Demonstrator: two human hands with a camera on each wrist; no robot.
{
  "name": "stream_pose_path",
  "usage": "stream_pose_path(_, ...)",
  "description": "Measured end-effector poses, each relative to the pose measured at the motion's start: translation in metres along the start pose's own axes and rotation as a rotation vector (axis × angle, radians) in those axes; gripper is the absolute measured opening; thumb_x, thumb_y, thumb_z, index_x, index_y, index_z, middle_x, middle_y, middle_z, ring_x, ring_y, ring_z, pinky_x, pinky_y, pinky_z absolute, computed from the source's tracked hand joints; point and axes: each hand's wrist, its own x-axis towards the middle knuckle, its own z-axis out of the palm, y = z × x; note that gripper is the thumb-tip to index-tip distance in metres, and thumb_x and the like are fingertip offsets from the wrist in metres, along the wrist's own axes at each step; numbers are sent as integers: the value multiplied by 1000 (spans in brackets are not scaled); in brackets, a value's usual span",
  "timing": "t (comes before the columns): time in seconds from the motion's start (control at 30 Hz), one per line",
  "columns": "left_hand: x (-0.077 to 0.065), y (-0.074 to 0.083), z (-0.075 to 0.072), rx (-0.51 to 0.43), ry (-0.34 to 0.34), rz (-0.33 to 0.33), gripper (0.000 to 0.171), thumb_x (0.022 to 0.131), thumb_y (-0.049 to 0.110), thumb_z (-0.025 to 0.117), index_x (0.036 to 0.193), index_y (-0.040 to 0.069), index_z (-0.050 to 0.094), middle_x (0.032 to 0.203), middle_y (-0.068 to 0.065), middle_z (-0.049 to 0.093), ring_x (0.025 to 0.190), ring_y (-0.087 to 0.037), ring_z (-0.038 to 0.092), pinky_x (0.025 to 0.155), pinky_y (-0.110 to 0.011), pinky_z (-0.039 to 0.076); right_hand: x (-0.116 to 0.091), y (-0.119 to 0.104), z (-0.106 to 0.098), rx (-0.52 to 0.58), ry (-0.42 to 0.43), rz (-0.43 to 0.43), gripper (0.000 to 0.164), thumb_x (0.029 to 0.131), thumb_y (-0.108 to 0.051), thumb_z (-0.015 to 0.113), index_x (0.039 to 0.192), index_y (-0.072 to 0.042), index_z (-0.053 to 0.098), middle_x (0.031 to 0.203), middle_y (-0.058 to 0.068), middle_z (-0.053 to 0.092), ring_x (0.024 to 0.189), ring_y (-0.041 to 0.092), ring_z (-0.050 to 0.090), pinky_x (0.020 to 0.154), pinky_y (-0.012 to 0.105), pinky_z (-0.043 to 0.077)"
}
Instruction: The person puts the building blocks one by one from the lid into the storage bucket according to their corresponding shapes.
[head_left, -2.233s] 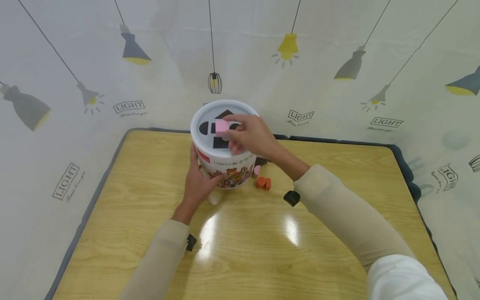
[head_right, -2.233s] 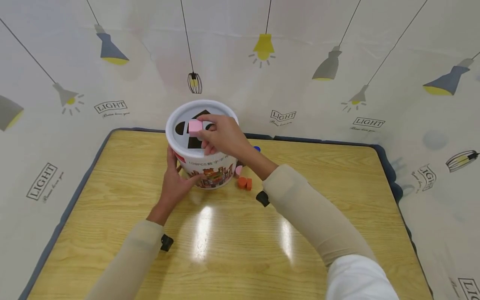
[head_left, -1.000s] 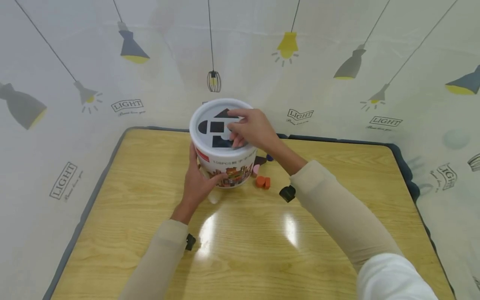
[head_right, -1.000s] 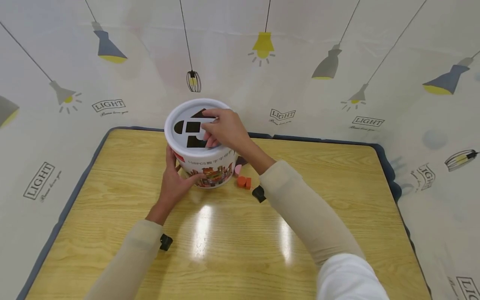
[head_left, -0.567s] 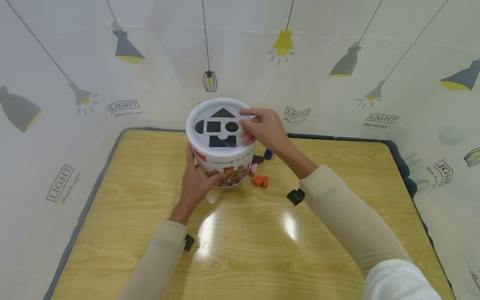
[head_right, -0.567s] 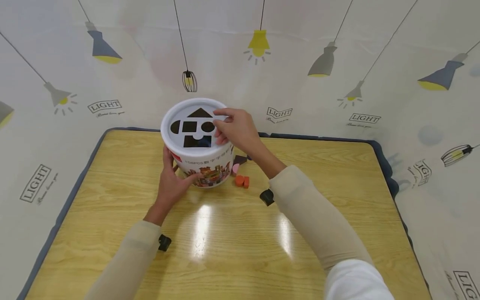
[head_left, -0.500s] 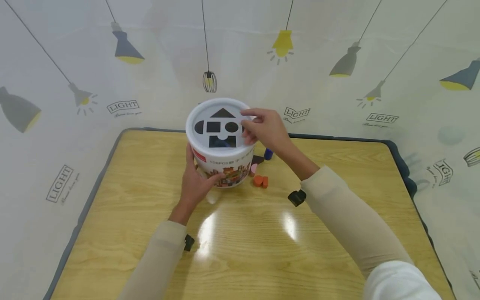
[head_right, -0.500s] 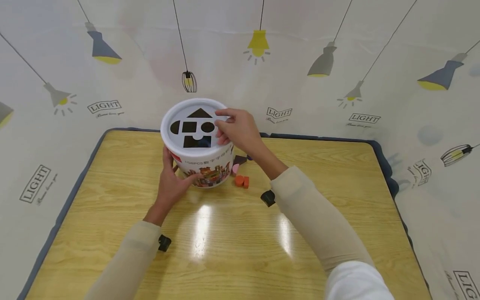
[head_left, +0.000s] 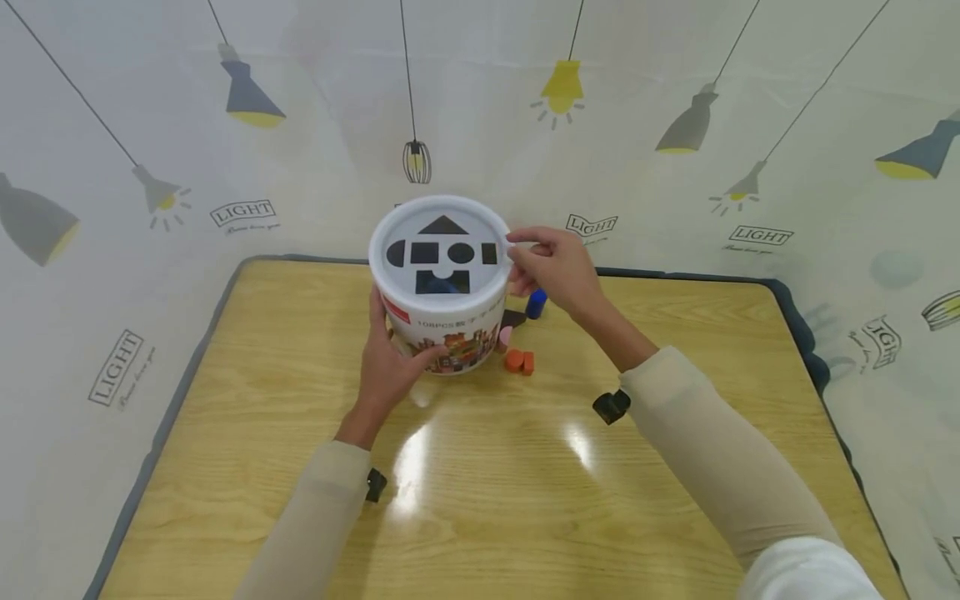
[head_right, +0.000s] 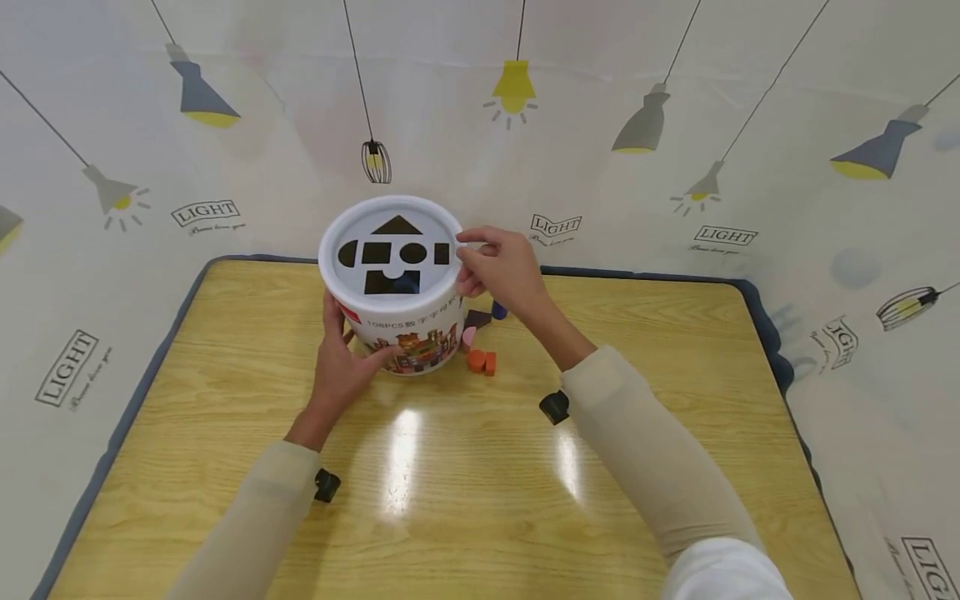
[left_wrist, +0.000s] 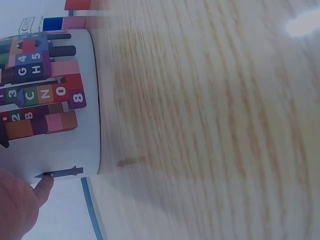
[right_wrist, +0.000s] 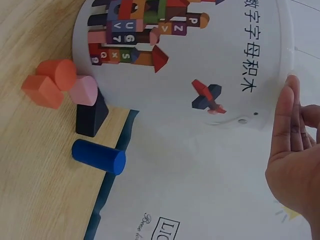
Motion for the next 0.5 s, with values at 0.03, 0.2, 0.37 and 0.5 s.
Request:
stream_pose_path(0.03, 0, 0, 0, 2, 0, 0, 126, 68, 13, 90, 157, 33, 3, 155, 4, 35, 138, -24, 39, 112, -54, 36, -1, 2, -1, -6, 0, -3, 30, 97, -18, 61, 124, -6, 64, 79, 16, 69, 61, 23, 68, 64, 36, 62)
stream_pose_path(0.2, -1, 1, 1, -5, -5, -8, 126, 69, 14, 90, 157, 33, 2, 155, 5, 34, 139, -23, 38, 112, -54, 35, -5, 11, -8, -4, -2, -18, 31, 97, -20, 61, 124, -5, 64, 79, 16, 69, 61, 23, 68, 62, 35, 62)
stream_pose_path(0.37, -1, 0, 1, -10, -3, 5, 126, 68, 13, 90, 157, 32, 2, 155, 6, 34, 138, -21, 38, 112, -54, 35, -8, 20, -14, 11, 6, -9, 31, 97, -19, 60, 124, -4, 64, 77, 15, 69, 61, 22, 68, 61, 34, 62)
stream_pose_path(0.5, -1, -1, 1, -21, -2, 20, 126, 68, 10, 89, 157, 30, 2, 154, 5, 35, 138, -22, 39, 112, -55, 35, -11, 28, -17, 27, -3, 10, 30, 97, -16, 60, 123, -2, 63, 75, 14, 69, 59, 21, 67, 59, 34, 62)
